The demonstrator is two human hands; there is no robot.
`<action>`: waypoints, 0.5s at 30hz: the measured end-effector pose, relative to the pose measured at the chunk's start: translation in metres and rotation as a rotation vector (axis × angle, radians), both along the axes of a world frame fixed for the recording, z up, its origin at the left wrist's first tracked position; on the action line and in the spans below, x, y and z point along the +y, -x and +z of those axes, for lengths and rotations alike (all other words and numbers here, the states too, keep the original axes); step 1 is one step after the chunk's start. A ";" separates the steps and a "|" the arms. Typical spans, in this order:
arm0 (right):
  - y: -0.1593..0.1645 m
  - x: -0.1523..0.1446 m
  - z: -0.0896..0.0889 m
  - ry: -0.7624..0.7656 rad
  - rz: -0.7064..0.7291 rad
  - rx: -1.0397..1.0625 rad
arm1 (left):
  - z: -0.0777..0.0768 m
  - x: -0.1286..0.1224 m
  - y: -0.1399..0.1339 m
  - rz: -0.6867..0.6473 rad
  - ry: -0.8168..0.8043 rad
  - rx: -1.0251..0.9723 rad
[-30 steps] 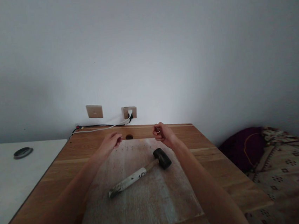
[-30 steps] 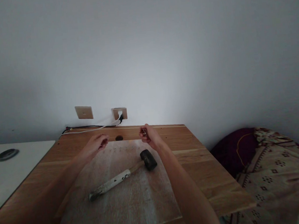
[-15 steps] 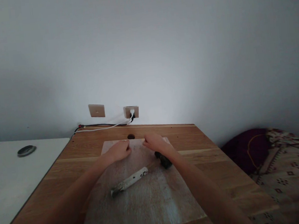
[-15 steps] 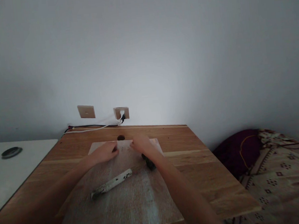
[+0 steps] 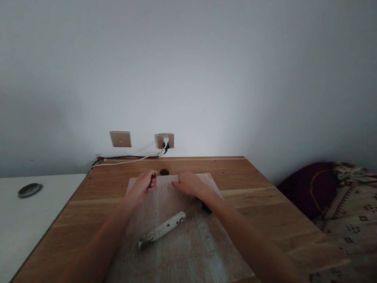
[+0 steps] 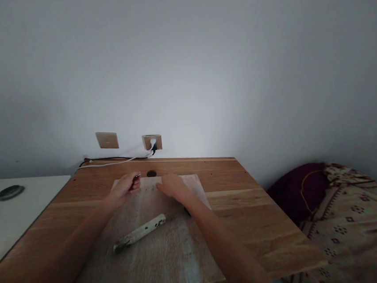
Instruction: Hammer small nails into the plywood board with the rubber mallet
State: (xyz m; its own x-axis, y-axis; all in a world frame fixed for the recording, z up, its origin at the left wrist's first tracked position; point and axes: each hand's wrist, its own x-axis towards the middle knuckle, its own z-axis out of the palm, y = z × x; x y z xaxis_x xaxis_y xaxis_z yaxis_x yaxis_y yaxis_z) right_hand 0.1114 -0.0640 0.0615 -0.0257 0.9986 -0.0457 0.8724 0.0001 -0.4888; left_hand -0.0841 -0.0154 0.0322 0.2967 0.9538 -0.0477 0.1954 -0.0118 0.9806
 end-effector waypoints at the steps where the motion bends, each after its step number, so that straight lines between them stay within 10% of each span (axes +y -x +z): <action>1: 0.005 0.000 -0.003 0.010 -0.003 -0.007 | 0.000 0.000 0.003 -0.011 0.047 -0.035; 5: 0.010 0.003 0.000 -0.029 -0.021 0.068 | -0.004 -0.002 0.006 -0.085 0.045 0.098; 11: -0.024 0.000 0.029 -0.114 -0.103 0.388 | -0.003 -0.007 -0.025 -0.287 -0.495 0.760; 15: -0.047 -0.019 0.030 -0.084 -0.115 0.518 | 0.012 0.001 -0.037 -0.299 -0.570 0.860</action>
